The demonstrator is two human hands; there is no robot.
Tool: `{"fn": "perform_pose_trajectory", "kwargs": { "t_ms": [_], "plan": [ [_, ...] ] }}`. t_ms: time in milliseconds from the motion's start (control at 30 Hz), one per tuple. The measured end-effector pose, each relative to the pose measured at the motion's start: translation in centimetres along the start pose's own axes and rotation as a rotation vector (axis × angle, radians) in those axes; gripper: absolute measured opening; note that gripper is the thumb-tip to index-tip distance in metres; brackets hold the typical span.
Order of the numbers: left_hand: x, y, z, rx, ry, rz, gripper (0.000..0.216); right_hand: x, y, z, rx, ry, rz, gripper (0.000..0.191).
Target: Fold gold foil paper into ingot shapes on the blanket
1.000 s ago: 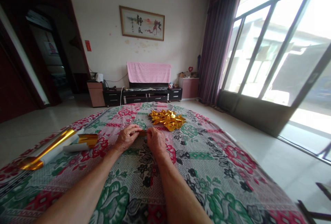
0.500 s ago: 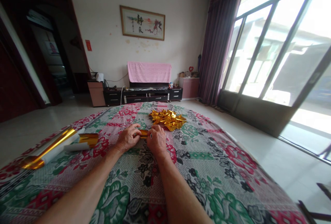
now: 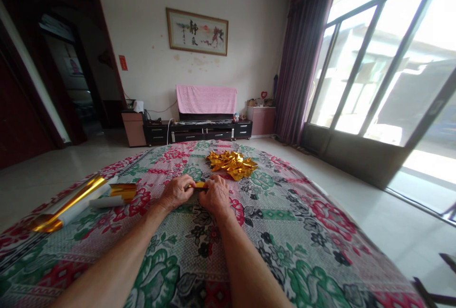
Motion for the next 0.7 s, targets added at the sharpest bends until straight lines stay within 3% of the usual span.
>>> {"fn": "perform_pose_trajectory", "kwargs": {
  "t_ms": [300,467,700],
  "plan": [
    [-0.9,0.0,-0.6,0.028,0.01,0.106,0.014,-0.1,0.1,0.4,-0.024,0.009,0.005,0.012],
    [-0.8,-0.1,-0.5,0.134,0.022,0.021,0.017,0.0,0.1,0.0,-0.004,0.012,0.021,0.011],
    [-0.5,-0.1,0.1,0.142,0.031,0.007,0.025,0.1,0.2,-0.3,0.015,0.016,0.028,0.014]
  ]
}}
Point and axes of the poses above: each hand's wrist, its own y-axis towards the middle knuckle, its own z-axis out of the palm, x = y × z, the point moved 1 cm from there along y, towards the middle knuckle, and after that the axes turned 8 degrees about -z, right-handed, at the moved point
